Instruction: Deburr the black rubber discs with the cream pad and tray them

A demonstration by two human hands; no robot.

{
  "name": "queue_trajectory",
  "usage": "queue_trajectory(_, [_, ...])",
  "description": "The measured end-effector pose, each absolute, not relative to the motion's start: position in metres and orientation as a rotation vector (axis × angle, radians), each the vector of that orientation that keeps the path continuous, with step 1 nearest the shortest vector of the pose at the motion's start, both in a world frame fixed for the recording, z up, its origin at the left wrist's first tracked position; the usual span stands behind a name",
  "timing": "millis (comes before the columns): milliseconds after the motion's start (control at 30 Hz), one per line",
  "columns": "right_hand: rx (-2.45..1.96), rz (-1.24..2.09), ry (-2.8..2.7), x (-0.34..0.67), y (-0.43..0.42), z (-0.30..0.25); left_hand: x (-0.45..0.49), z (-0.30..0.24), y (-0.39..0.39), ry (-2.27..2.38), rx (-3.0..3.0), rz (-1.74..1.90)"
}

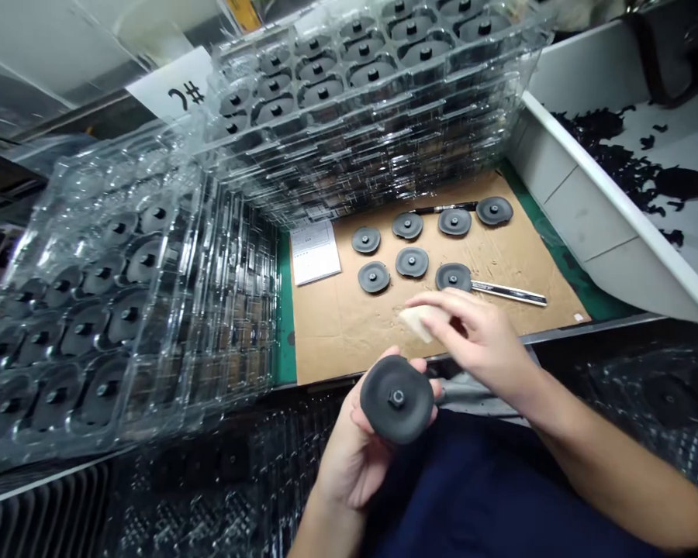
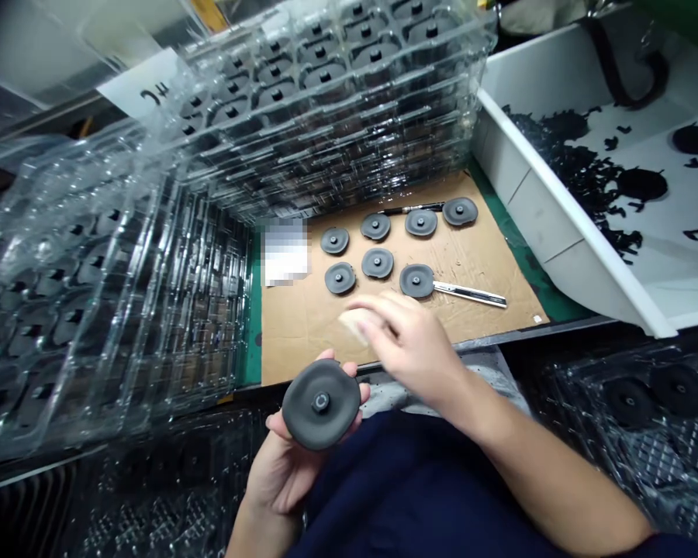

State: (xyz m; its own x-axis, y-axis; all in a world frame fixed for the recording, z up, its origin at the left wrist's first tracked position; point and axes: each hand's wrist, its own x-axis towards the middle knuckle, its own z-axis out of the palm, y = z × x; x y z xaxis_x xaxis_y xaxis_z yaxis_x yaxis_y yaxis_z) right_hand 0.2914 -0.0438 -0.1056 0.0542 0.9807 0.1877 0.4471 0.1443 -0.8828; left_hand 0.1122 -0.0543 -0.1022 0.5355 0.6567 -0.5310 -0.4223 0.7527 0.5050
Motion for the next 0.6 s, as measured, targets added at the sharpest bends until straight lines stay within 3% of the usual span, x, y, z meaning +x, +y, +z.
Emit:
queue_trajectory(267, [-1.584,1.181,-1.452,0.297,-0.087,-0.173,0.1,-0.102,-0.049,0.666,0.226,0.638])
queue_trajectory(433, [-1.698,0.716,-1.408,0.295,-0.074,-0.116,0.099,-0.104,-0.05,0.618,0.228,0.664])
queue_trajectory(533, [-1.365,0.454,-1.684,0.276,-0.063,-0.082,0.099,-0.108,-0.052,0.672,0.25,0.727])
queue_trajectory(600, [-1.209,0.451,-1.867,0.26,-0.057,-0.075,0.095,-0.113,-0.054,0.752,0.276,0.778])
